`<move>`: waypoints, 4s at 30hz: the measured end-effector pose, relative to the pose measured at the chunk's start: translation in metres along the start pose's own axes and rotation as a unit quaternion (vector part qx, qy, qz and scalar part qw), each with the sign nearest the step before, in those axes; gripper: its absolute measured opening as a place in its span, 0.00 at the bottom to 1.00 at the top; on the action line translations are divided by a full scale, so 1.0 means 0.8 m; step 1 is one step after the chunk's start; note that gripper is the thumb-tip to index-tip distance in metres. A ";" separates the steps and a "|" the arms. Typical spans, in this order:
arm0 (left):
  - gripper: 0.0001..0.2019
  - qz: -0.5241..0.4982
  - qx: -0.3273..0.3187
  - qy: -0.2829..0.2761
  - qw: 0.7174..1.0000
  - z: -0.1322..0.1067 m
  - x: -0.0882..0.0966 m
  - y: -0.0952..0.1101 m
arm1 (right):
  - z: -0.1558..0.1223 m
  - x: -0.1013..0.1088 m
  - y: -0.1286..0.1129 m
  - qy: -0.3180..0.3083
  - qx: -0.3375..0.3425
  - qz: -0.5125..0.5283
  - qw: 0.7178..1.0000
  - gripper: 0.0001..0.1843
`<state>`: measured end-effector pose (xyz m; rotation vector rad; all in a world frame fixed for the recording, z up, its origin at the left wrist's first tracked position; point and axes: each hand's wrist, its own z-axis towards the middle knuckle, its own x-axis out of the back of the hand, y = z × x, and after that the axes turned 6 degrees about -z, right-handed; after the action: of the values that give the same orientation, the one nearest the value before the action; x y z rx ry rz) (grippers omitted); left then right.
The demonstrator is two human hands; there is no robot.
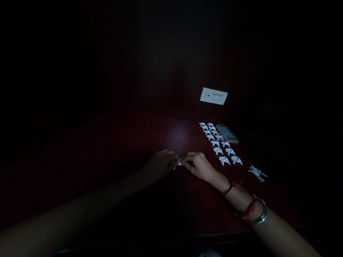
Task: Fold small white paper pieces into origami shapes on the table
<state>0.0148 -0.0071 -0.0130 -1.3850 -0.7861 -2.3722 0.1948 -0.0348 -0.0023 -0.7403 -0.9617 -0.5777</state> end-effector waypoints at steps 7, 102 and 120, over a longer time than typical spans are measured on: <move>0.05 0.011 0.005 0.000 1.000 0.002 0.003 0.004 | -0.005 0.002 -0.002 -0.026 0.026 -0.055 0.998 0.12; 0.22 -0.011 -0.138 -0.141 0.980 -0.012 0.038 -0.029 | -0.012 0.015 -0.001 -0.093 0.094 -0.154 0.979 0.13; 0.23 -0.003 -0.134 -0.135 0.982 -0.012 0.040 -0.027 | -0.012 0.015 -0.001 -0.083 0.092 -0.142 0.982 0.13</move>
<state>-0.0191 0.0055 0.0043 -1.8437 -0.5467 -2.3941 0.2044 -0.0442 0.0051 -0.4946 -1.2695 -0.6716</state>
